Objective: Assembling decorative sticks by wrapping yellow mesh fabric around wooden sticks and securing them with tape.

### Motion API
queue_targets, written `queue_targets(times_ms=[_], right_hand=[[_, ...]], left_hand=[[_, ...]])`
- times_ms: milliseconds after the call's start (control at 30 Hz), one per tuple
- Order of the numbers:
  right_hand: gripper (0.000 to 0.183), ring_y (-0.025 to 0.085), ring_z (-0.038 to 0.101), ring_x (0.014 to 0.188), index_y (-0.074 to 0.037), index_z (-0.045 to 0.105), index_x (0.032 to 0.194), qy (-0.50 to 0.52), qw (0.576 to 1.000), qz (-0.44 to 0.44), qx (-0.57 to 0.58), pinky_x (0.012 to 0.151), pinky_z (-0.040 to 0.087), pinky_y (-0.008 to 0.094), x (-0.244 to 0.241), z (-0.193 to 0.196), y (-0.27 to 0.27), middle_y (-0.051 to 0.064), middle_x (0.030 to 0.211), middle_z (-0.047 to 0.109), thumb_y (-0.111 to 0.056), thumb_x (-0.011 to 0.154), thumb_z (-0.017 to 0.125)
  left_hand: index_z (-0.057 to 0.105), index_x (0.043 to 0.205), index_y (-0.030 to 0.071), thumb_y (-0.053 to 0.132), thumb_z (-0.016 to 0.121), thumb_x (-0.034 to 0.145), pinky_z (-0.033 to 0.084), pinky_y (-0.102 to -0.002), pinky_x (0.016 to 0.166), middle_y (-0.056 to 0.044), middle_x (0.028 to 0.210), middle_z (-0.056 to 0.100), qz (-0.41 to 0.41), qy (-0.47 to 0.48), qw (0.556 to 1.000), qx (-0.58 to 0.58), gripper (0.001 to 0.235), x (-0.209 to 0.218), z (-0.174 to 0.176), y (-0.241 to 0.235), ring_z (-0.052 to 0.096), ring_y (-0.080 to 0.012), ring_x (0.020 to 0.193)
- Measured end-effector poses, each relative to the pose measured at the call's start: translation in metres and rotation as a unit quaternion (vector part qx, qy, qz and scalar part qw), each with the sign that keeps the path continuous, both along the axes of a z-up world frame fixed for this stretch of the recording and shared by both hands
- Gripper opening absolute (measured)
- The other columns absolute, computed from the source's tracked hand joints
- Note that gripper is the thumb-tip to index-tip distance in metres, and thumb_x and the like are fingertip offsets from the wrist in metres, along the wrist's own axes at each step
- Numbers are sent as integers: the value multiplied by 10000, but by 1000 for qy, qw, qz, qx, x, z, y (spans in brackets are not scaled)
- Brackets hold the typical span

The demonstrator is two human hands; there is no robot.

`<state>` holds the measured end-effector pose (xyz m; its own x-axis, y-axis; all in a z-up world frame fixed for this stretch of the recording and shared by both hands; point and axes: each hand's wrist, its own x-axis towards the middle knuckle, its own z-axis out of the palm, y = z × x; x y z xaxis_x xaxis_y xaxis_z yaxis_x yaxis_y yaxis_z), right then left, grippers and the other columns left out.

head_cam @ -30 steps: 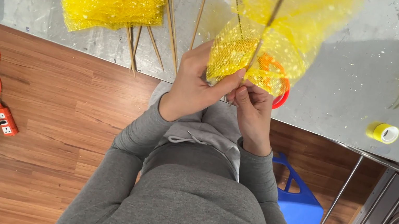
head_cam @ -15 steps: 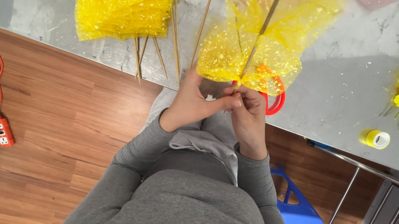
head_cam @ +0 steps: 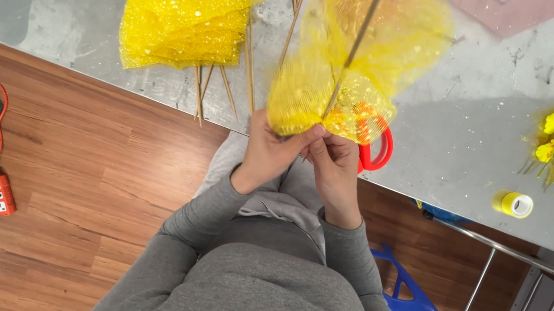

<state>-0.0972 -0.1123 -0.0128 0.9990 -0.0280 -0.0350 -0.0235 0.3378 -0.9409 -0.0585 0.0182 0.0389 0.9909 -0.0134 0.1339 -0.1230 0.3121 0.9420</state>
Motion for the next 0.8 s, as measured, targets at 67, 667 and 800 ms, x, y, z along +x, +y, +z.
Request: queue_targets(times_ms=[67,667,800], right_hand=[[227,94,512,621,28,684,908,-11,999,-21,-44,568,438,211,0,-10,1,63,661,585,-170,1019,675],[174,170,695,730,72,732,1092,-4,990,43,-137,641,555,254,13,35,59,171,819,747,2,933,719],[206,193,712,751,84,709,1131,19,991,51,-123,632,571,265,24,30,70,197,847,743,-24,956,700]], left_hand=[[714,775,13,96,853,843,528,-240,706,-48,647,699,39,-24,999,-4,176,-1,5,1,589,-42,785],[656,770,-4,-60,776,859,474,-231,355,-86,464,584,122,16,982,-144,160,16,-13,53,579,-130,340],[774,1052,89,123,815,888,491,-308,853,-68,943,782,117,-25,992,39,173,16,-20,87,602,-66,870]])
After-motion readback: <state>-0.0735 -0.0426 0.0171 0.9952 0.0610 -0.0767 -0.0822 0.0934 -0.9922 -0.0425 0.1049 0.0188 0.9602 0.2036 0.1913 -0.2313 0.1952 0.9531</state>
